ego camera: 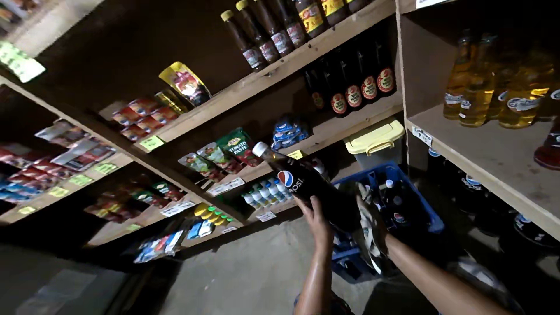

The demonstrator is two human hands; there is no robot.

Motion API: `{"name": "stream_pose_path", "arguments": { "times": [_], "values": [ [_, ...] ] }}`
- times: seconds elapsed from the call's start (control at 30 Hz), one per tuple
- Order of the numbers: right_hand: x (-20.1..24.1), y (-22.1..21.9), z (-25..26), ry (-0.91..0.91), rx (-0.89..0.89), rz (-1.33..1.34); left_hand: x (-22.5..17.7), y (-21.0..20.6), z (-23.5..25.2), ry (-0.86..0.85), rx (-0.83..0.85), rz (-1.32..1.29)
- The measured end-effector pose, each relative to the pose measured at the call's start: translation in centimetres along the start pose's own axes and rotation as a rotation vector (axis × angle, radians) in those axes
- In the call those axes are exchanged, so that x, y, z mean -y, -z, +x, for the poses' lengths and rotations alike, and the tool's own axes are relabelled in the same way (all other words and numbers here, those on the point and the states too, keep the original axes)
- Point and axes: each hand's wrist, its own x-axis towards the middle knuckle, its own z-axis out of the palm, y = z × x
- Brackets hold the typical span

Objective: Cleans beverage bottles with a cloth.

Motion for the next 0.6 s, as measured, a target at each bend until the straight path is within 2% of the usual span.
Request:
{"name": "stream_pose_path", "arguments": {
  "times": [0.07,0.13,0.23,0.3,0.33,0.4,0.5,0.53,0.6],
  "values": [
    [0.3,0.0,-0.4,0.042,0.092,-0.325,1.5,2.1,0.7,0.020,0.045,-0.007],
    [1.1,-0.3,-0.9,0.078,0.264,-0.594,2.9,3.4,0.4,0.130,0.054,-0.012],
    [1.7,-1.3,-0.6,0.272,0.373,-0.711,4.9,3.9,-1.6,0.281,0.133,-0.077],
    [1.6,-1.8,1.5,0.448,0.346,-0.670,5.2,4.2,-3.0,0.430,0.252,-0.164],
    [2.2,-2.0,2.5,0.461,0.312,-0.653,5.1,4.3,-3.6,0.491,0.330,-0.204],
    [4.2,-2.8,5.1,0.429,0.178,-0.625,4.7,4.3,-4.2,0.545,0.451,-0.236],
    [6.9,-4.9,9.1,0.333,-0.072,-0.566,4.8,4.4,-4.3,0.495,0.580,-0.237],
    [7.5,-5.6,9.6,0.310,-0.104,-0.570,4.9,4.3,-4.4,0.481,0.583,-0.248],
    [7.9,-6.5,8.3,0.213,-0.056,-0.656,4.9,4.2,-4.6,0.469,0.538,-0.249]
  ]
}}
